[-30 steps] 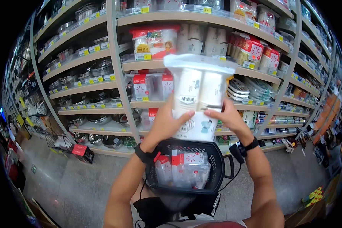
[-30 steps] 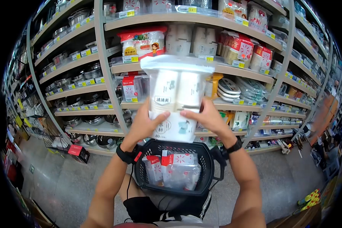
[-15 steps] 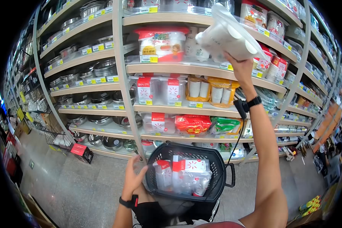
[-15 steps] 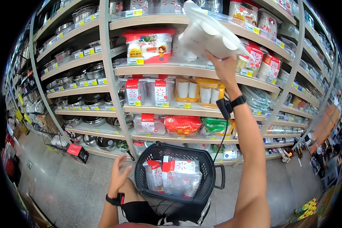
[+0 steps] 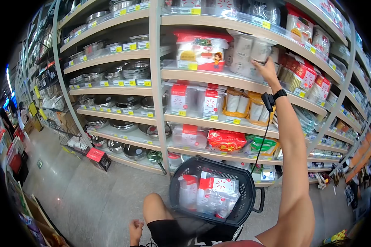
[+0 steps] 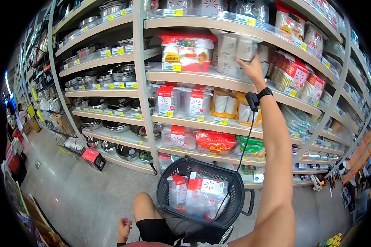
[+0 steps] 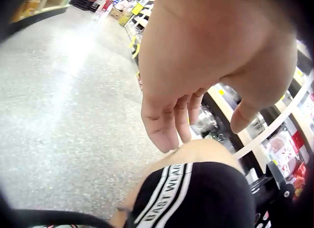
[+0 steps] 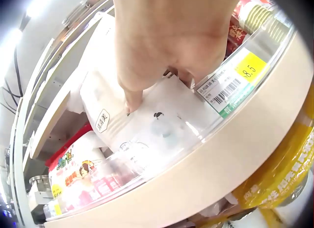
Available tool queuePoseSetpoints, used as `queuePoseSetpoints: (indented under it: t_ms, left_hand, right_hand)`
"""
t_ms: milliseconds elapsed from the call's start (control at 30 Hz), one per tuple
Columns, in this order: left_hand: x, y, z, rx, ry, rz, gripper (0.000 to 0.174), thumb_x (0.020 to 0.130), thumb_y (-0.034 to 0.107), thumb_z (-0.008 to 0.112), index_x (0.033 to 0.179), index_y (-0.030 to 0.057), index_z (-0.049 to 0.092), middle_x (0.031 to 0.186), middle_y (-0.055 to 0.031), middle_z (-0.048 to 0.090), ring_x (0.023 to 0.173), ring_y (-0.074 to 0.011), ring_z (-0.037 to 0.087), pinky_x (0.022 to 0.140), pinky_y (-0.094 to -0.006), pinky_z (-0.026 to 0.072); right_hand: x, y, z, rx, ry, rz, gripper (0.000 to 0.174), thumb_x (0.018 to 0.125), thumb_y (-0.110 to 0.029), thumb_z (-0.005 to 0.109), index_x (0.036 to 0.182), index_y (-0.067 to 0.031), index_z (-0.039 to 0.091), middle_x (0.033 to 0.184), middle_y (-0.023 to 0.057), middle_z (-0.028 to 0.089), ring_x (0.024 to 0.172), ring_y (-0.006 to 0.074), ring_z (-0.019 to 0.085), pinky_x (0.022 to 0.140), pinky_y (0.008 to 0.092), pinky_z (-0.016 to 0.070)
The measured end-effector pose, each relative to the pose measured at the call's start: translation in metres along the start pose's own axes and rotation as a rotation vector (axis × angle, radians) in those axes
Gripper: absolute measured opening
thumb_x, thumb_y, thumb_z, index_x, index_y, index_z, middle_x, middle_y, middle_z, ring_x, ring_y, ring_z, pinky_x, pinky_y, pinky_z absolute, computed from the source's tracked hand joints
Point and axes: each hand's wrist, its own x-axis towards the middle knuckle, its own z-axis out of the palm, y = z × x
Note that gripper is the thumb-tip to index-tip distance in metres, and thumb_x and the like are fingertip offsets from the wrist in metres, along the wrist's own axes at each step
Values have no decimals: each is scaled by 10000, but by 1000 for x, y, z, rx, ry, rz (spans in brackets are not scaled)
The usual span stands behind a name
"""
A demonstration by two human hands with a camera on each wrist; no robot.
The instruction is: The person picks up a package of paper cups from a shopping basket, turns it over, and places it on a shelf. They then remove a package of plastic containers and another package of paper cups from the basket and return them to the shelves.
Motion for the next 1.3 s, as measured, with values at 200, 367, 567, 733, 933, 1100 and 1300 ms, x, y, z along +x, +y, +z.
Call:
queuePoseSetpoints:
  t_ms: [200,367,567,733,933,1100,1300]
  left_hand:
    - [-21,-59,-15,-110,-110,-352,269,908,91,654,1138,-36,598,948,-149,716,808,-230,708,644,-357,580]
    - [-31,-63,-14,-181,-194,-488,323,993,225,572,1166,-47,589,967,-160,709,815,-273,716,708,-384,588]
    - [-16,-92,-1,-207,-344,-563,434,1035,382,505,1219,-4,586,1131,-141,668,1013,-257,659,839,-391,547]
    - [-7,-159,35,-315,-425,-510,431,1047,415,409,1238,65,574,1150,-90,580,1035,-238,560,913,-414,475]
    - [-28,-187,63,-2,-268,-194,565,1027,347,388,1487,21,432,1358,-183,586,1226,-294,543,1077,-441,409]
    - [-56,-123,22,-286,-355,-344,520,932,68,495,1449,37,447,1234,-99,616,1050,-174,591,859,-309,492]
    - [-49,-100,21,-207,-299,-479,439,967,80,501,1401,142,509,1212,2,619,1072,-125,574,852,-319,476]
  right_hand:
    - [13,12,10,-129,-1,121,716,851,-438,793,1175,149,541,1134,274,670,1060,319,672,903,382,517]
    - [31,29,25,-484,-100,167,797,917,-634,583,1054,147,657,1063,377,663,1067,486,646,935,481,497]
    - [38,61,45,-606,-265,58,663,993,-530,469,979,79,730,1064,364,660,1079,520,625,966,531,485]
    - [-5,83,23,-938,155,-714,344,978,-243,542,1245,-69,670,1212,218,650,1126,402,601,960,516,476]
    - [-248,-8,-11,-476,-234,-300,419,1006,-256,603,1272,65,561,1216,291,616,1111,460,584,978,468,432]
    - [-460,-15,-69,-326,-825,291,397,934,-248,674,1156,62,564,1199,288,572,1179,457,542,1044,466,412]
    - [-612,-35,-135,-650,-903,156,569,919,-514,639,1144,9,654,1119,271,653,1059,444,611,934,527,477]
